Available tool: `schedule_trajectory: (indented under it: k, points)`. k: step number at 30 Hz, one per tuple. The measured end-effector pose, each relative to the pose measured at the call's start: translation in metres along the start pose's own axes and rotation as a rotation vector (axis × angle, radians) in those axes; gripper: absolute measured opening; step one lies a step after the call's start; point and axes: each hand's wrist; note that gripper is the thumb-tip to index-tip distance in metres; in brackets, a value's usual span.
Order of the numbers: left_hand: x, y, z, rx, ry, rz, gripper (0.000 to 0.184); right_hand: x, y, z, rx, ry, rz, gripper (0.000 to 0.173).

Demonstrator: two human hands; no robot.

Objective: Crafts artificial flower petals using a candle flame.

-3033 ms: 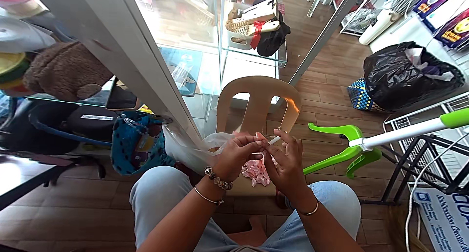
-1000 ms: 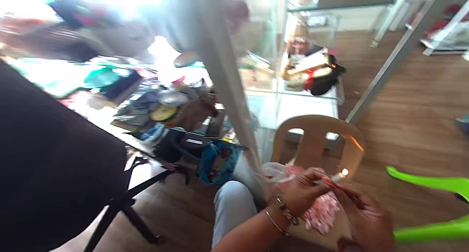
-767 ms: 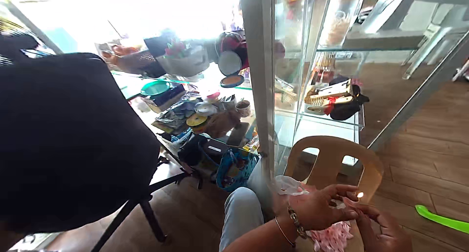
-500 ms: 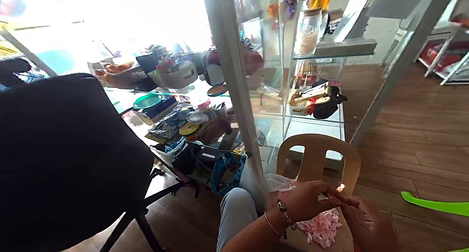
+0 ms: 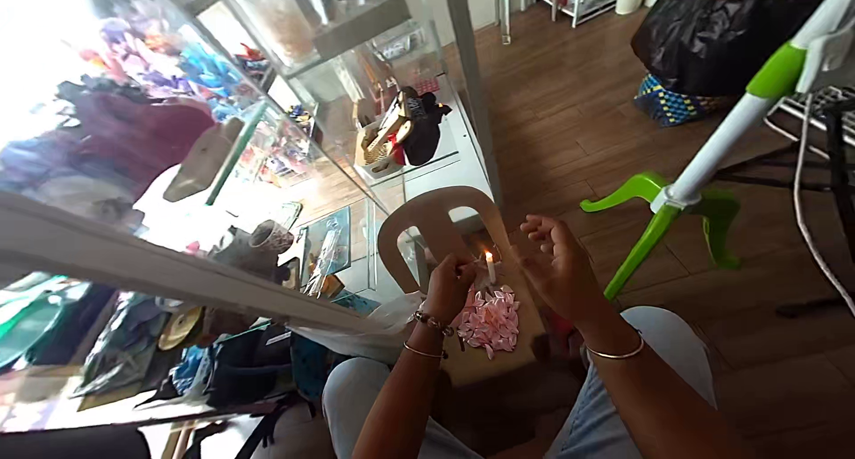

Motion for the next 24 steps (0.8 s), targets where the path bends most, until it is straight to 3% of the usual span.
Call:
schedule_trajectory:
  k: [4,10,24]
  points:
    - [-0.027,-0.024,-0.020,-0.017,0.065,-0.039,0.019,0.002,0.013,-0.009,0.127,-0.089,-0.074,0.054]
    - [-0.045,-0.048,-0.036,-0.021,0.168,-0.054,0.021,0.001,0.017,-0.007,0.116,-0.112,-0.111,0.053]
    - [-0.050,-0.052,-0.047,0.010,0.207,-0.091,0.020,-0.001,0.017,-0.004,0.087,-0.152,-0.154,0.057]
Point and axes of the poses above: each hand's wrist, its own z-axis away from the middle knuckle, its own y-axis out of the back of the hand, x = y × z, and after that the axes turned 9 degrees about -y, right-handed
